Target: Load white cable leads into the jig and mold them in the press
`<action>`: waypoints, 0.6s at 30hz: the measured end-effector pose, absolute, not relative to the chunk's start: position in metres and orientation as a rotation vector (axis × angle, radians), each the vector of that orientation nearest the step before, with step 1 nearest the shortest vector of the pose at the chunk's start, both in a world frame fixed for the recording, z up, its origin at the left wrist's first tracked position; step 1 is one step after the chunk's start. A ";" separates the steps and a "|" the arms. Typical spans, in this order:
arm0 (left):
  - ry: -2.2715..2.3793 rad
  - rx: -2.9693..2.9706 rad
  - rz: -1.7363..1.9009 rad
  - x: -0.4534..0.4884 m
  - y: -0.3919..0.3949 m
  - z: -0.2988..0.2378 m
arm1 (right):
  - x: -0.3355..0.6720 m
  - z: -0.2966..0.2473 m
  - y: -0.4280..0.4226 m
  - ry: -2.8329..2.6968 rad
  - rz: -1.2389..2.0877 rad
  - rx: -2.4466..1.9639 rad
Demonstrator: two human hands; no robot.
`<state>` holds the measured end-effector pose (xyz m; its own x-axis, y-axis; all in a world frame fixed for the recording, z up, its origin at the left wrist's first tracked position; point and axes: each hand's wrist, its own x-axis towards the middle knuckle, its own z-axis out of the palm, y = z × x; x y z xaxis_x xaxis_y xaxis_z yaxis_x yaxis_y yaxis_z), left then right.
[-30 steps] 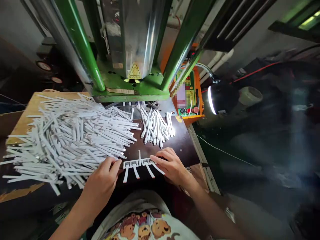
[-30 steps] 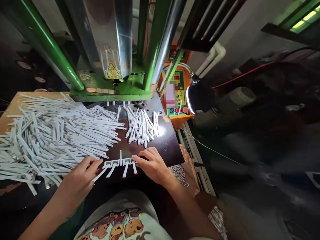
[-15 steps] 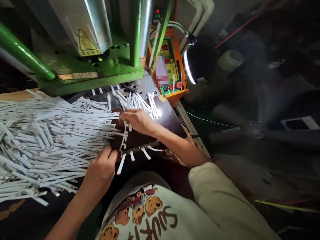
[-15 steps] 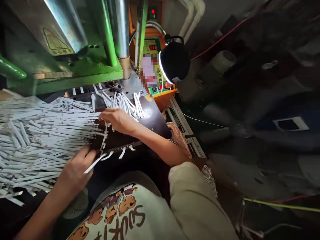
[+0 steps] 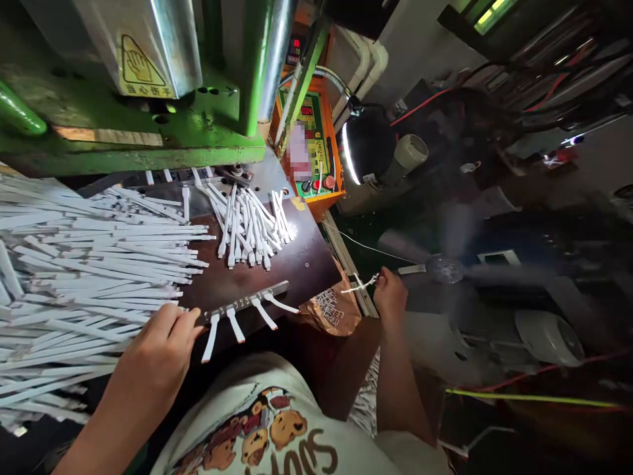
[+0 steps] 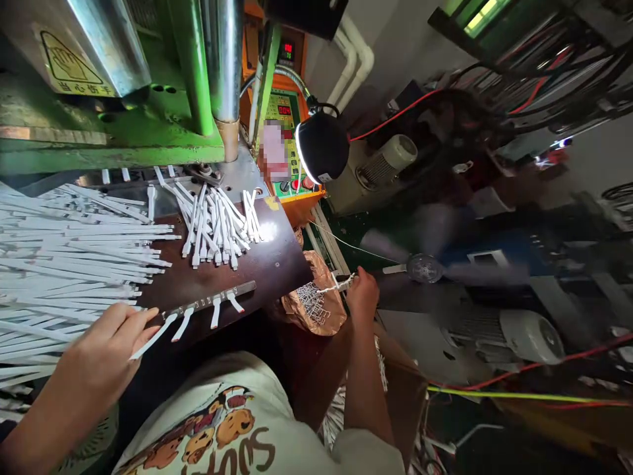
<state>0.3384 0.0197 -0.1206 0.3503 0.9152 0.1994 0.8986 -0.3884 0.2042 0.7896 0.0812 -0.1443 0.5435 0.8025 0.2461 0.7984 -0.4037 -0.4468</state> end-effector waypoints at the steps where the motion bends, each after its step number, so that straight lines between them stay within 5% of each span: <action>1: 1.690 2.533 0.470 0.338 0.020 -0.119 | 0.783 -0.144 0.077 -1.361 -0.028 -2.254; 6: 1.504 2.542 0.830 0.346 0.026 -0.104 | 0.676 -0.127 0.075 -2.038 0.314 -1.444; 10: 1.203 2.372 1.004 0.356 0.033 -0.099 | 0.593 -0.118 0.074 -2.079 0.600 -0.820; 18: 1.426 1.912 1.054 0.366 0.080 -0.086 | 0.617 -0.112 0.150 -1.692 0.831 -1.277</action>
<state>0.3665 0.0797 -0.0856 0.1392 0.9519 0.2731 0.5404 -0.3041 0.7846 0.6169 0.1503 -0.1124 -0.1304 0.9650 0.2276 0.4097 0.2615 -0.8739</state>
